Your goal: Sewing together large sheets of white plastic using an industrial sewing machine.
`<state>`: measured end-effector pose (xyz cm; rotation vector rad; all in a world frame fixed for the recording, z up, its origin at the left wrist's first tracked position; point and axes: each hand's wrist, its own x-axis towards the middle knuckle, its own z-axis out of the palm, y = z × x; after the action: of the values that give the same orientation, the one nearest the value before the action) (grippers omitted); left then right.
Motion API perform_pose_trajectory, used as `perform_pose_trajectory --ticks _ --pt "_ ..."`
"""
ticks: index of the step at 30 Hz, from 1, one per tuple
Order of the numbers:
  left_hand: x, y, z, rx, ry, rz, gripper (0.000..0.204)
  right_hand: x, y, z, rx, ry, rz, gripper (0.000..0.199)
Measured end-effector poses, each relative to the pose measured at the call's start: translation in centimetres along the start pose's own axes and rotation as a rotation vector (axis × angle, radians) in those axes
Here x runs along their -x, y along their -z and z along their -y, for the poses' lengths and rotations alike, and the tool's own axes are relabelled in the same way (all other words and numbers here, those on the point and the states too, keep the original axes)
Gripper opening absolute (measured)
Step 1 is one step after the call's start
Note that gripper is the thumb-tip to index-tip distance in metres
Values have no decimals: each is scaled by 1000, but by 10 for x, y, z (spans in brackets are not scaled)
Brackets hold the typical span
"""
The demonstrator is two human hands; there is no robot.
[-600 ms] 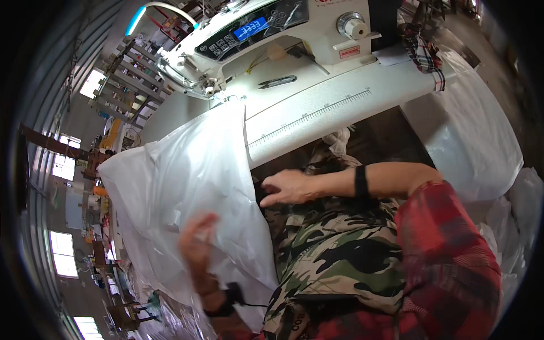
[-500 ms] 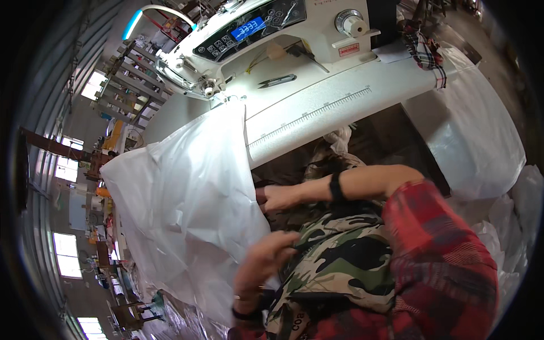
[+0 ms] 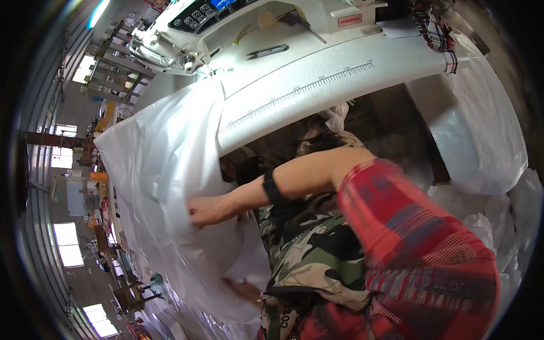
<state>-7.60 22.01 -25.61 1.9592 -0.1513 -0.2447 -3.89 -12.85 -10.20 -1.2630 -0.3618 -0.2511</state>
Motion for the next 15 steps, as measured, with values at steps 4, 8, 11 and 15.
perform_pose_trajectory --ticks 4,8,11,15 --pt "17 34 -88 -189 -252 -318 67 56 50 -54 337 -537 222 34" --pt "-1 72 -199 -368 -539 -620 72 55 65 -79 654 -619 -346 48" --pt "-19 104 -296 -504 -771 -861 77 4 49 -70 469 -160 -316 56" --pt "-42 126 -434 -655 -1117 -1153 85 -52 33 -127 636 54 -353 50"
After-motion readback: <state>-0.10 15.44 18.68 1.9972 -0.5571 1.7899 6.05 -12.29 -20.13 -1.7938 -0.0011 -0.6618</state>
